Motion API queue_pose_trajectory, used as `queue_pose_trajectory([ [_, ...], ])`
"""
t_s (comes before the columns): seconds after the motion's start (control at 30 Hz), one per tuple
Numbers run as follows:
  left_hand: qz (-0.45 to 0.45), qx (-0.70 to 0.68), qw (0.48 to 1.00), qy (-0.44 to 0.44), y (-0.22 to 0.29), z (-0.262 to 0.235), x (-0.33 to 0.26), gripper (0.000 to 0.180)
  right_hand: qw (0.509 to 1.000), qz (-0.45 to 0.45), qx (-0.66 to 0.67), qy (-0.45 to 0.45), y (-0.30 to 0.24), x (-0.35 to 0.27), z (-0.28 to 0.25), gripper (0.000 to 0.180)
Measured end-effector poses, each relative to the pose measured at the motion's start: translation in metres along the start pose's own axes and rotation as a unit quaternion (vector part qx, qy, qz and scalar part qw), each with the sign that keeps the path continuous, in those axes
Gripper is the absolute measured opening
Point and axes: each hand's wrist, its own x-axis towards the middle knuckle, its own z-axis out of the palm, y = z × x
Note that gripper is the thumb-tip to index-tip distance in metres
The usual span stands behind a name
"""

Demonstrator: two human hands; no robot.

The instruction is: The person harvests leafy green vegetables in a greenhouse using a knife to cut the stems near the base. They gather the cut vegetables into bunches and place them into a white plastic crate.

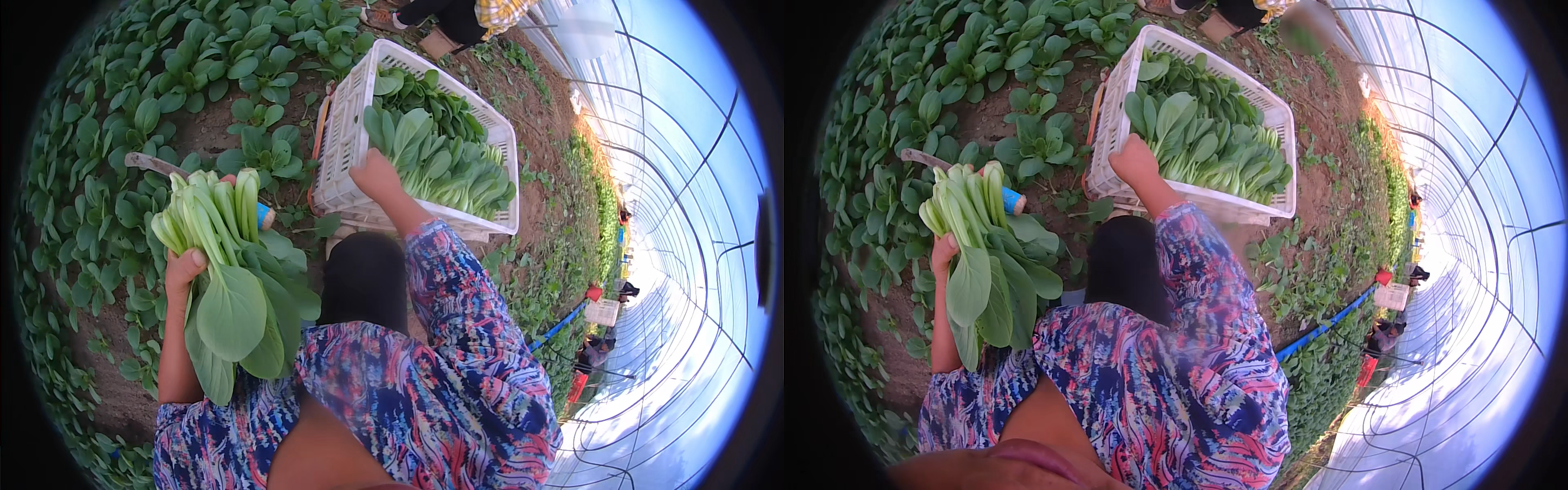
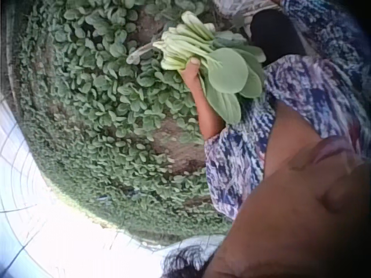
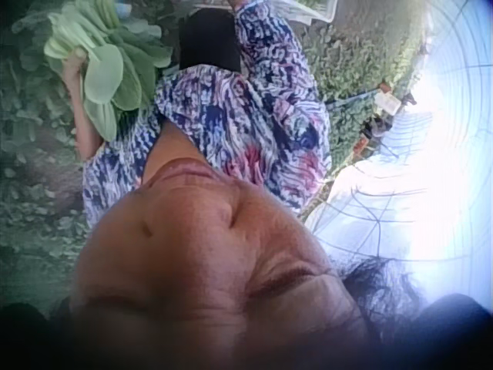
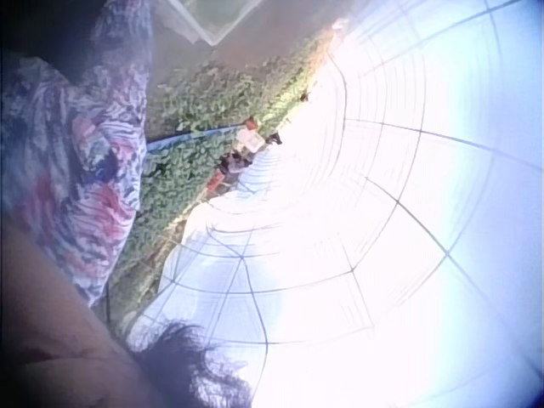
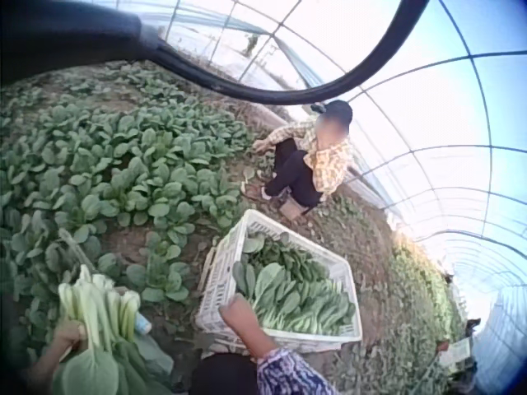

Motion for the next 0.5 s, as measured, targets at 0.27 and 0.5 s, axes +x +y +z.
queue_pose_trajectory([
  [0.27, 0.098, 0.077, 0.990, -0.065, 0.054, 0.154, 0.037, 0.061, 0.805, -0.321, 0.496, -0.050, -0.033, -0.108, -0.047, 0.068],
  [0.5, 0.148, 0.100, 0.973, -0.149, 0.052, 0.255, 0.064, 0.072, 0.798, -0.340, 0.494, 0.056, -0.010, -0.119, -0.062, 0.097],
])
